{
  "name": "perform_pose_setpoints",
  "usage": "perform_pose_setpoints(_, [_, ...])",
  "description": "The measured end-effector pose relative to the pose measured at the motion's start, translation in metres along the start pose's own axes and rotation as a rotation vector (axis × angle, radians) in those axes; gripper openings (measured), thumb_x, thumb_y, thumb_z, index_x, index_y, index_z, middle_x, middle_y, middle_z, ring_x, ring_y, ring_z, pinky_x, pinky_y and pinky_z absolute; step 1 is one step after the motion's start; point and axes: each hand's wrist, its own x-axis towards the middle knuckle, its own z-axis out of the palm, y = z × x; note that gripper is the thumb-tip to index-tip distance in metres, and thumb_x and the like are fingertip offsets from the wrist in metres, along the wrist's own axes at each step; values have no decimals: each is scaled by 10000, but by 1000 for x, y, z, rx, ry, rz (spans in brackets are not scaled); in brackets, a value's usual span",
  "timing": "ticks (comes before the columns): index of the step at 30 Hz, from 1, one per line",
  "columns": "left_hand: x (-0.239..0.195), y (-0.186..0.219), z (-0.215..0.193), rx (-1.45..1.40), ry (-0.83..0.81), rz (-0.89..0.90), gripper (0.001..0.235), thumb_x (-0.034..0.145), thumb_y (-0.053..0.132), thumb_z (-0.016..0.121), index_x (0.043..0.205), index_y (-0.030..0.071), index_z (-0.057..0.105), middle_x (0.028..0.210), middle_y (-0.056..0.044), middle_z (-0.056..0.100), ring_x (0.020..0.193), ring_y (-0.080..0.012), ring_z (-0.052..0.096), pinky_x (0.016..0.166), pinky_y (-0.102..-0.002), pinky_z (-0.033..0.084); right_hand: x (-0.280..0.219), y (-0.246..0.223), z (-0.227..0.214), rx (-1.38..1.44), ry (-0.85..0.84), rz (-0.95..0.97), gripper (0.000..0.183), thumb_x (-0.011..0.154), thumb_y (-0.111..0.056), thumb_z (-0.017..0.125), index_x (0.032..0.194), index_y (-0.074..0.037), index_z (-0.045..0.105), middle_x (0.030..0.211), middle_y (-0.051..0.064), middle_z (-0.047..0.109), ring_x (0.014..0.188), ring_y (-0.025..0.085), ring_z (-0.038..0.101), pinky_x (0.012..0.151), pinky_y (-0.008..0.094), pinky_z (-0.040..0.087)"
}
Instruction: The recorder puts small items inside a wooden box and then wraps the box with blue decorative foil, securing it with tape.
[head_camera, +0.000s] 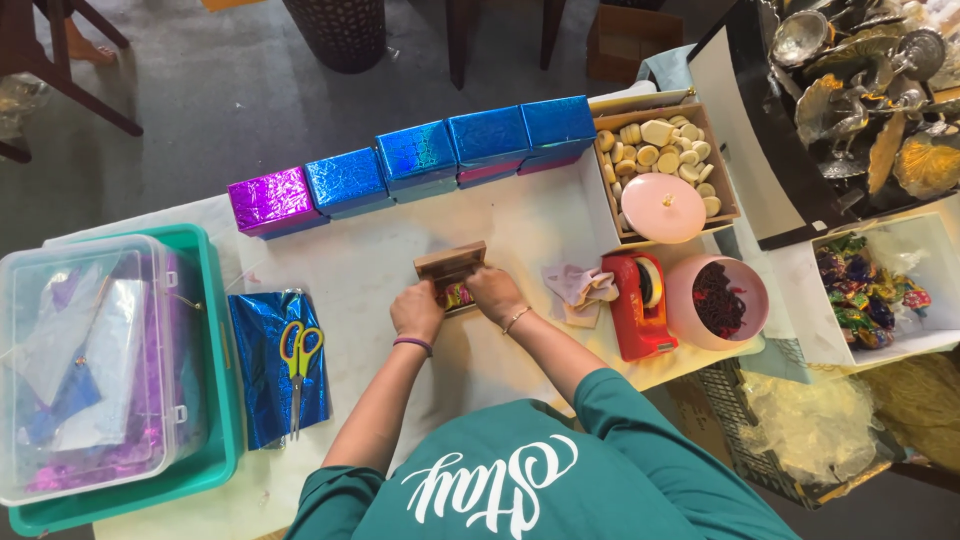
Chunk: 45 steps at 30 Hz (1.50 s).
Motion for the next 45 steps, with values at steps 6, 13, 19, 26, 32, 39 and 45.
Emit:
perform_pose_setpoints(6, [17,3,52,193,-49,189,170,918,95,615,840,134,761,889,-141,763,845,-313,761,684,-436,608,5,-12,-13,127,97,23,148,837,-43,602,944,-11,698,922,193,698,810,359,711,693,444,580])
perform_pose_setpoints(13, [11,-1,8,-25,-123,178,125,842,79,657,909,83,763,941,-192,749,912,-367,728,785,-465,585,-16,-5,-72,650,47,202,347,753,39,648,1083,-39,722,853,183,704,779,339,703,731,401,572])
perform_pose_setpoints(19, [-4,-22,-1,-554,-193,120,425,814,113,641,1225,11,606,1008,-258,727,984,-426,701,875,-478,556,-37,10,-44,914,105,129,383,832,26,671,1207,-51,693,1066,123,768,874,219,750,826,325,595])
perform_pose_setpoints(26, [-11,-17,13,-600,-154,125,447,909,120,581,1338,15,517,1029,-302,687,1003,-482,656,862,-528,524,-43,7,-29,1045,142,150,306,939,2,631,1228,-68,705,1091,126,778,968,214,759,839,321,589])
perform_pose_setpoints(32, [-9,-11,22,-450,-34,203,290,904,128,603,1180,70,673,1011,-254,713,966,-456,672,862,-518,535,-41,-1,-37,838,211,127,219,891,-32,700,1105,-73,709,1002,124,727,880,273,720,782,363,571])
perform_pose_setpoints(39, [-32,4,-1,-234,94,375,164,918,128,623,1027,61,725,1094,-164,662,1007,-371,633,768,-487,548,-48,-18,-62,378,308,129,120,832,-179,738,948,-173,768,918,30,741,1048,228,641,985,496,378])
perform_pose_setpoints(45, [-45,3,-27,-153,94,523,190,902,212,669,1017,64,702,1109,-91,640,1093,-313,601,880,-451,519,-67,-9,-42,450,321,-13,313,941,-115,648,1254,-113,651,1195,90,689,1277,287,577,1135,484,342])
